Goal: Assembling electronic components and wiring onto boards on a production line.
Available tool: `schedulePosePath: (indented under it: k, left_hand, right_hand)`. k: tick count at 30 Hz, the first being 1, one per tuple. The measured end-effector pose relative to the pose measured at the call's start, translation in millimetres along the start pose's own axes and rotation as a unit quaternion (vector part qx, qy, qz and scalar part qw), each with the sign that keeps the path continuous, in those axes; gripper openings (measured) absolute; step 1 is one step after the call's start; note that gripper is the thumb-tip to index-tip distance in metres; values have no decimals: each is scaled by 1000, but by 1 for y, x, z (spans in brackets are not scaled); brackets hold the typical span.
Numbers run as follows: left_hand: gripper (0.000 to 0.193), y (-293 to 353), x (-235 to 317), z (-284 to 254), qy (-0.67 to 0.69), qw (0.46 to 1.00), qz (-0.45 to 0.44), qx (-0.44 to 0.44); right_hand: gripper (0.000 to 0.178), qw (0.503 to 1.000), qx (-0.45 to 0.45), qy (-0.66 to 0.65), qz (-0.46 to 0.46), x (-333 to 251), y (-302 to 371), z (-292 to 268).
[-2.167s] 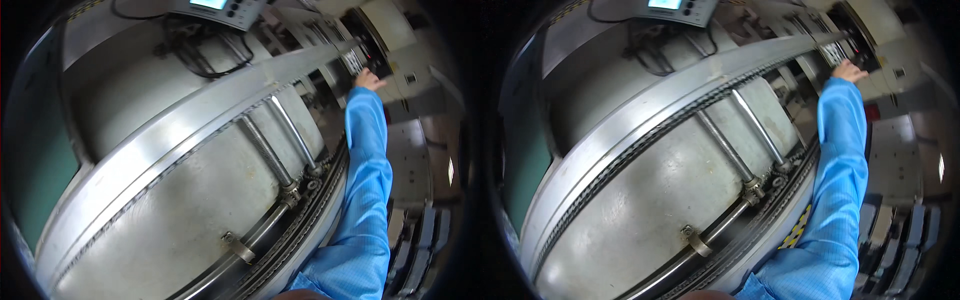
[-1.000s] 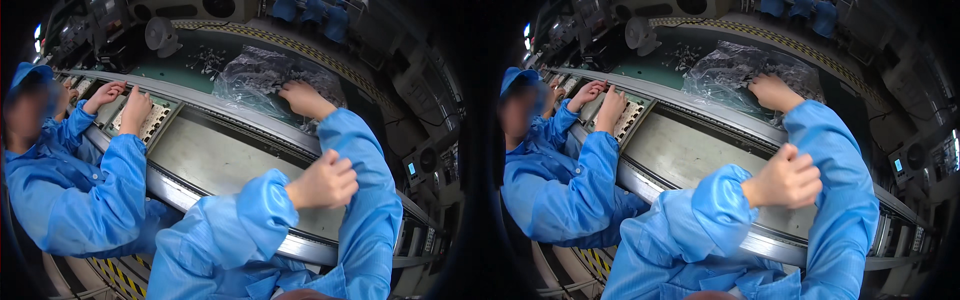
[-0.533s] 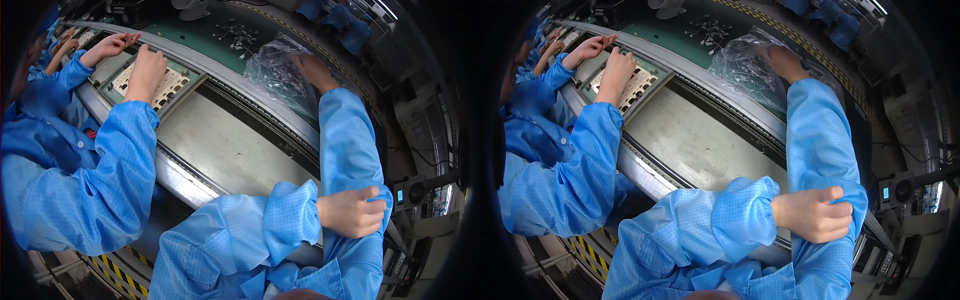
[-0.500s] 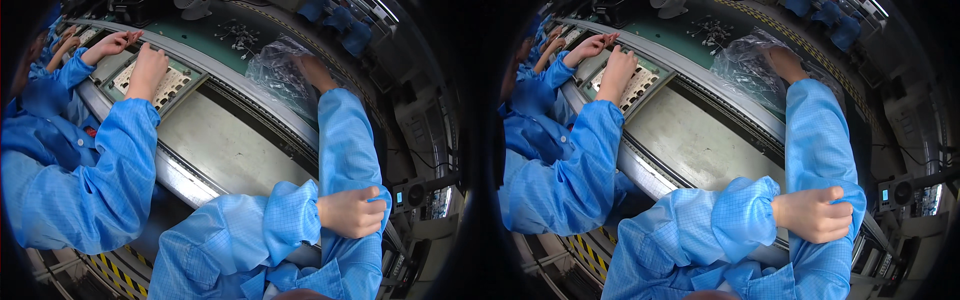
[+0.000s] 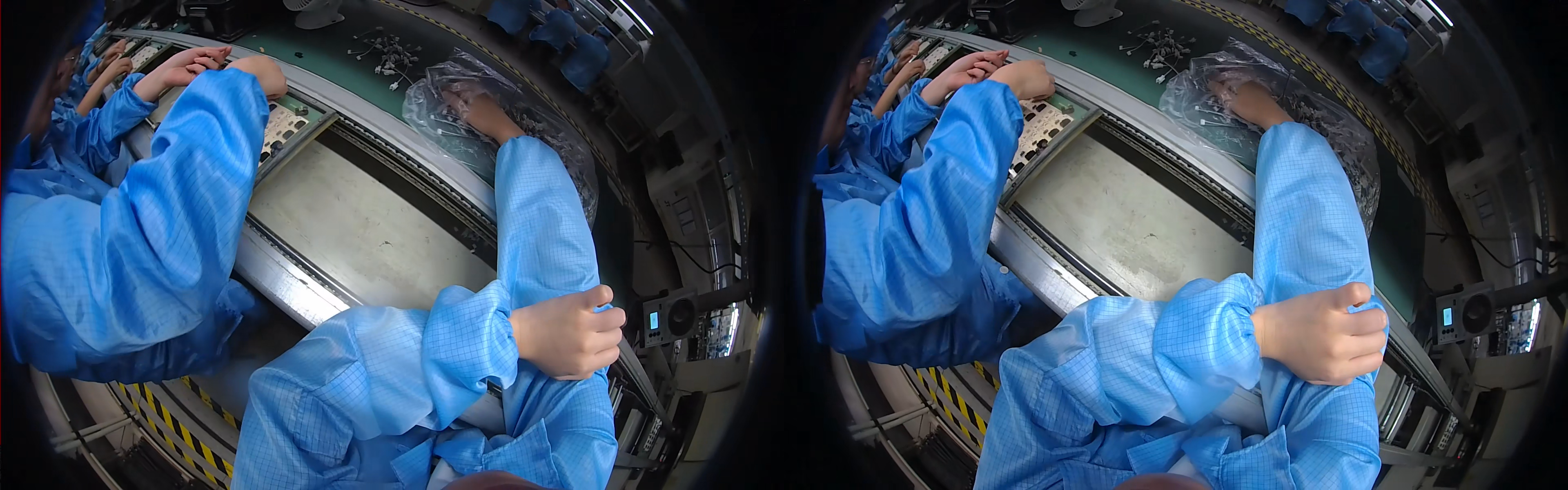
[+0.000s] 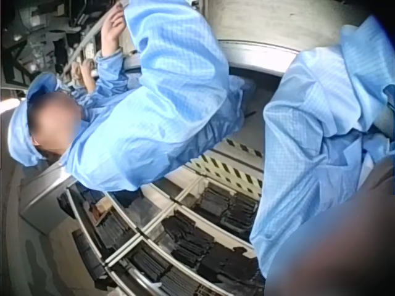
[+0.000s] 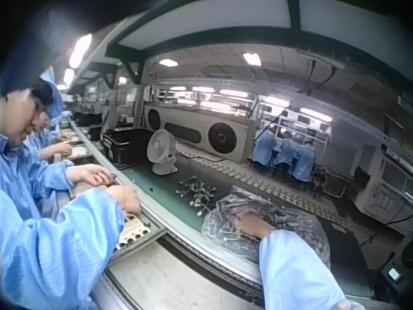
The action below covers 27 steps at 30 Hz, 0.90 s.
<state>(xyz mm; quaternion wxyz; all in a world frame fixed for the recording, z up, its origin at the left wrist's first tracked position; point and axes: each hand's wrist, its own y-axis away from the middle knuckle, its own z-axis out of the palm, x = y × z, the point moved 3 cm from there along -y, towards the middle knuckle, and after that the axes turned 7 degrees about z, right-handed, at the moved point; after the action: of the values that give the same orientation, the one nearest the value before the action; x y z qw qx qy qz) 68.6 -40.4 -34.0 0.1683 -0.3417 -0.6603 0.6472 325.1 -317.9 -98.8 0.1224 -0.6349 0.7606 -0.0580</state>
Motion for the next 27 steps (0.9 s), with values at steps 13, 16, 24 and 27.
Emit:
schedulePosePath:
  k: [13, 16, 24, 27]
  left_hand:
    - [13, 9, 1, 4, -24, 1000, 1, -21]
    - [13, 7, 2, 9, -15, 999, 2, -36]
    - [13, 11, 1, 7, -37, 997, -8, -63]
    - [13, 11, 2, 9, -34, 997, -4, -72]
  right_hand:
    - [36, 997, -71, -14, 13, 3, 99, -45]
    - [38, 991, -125, -36, 22, 2, 122, -73]
    - [53, 994, -106, 21, 7, -29, 137, -82]
    - [55, 992, -116, -57, -4, -44, 136, -79]
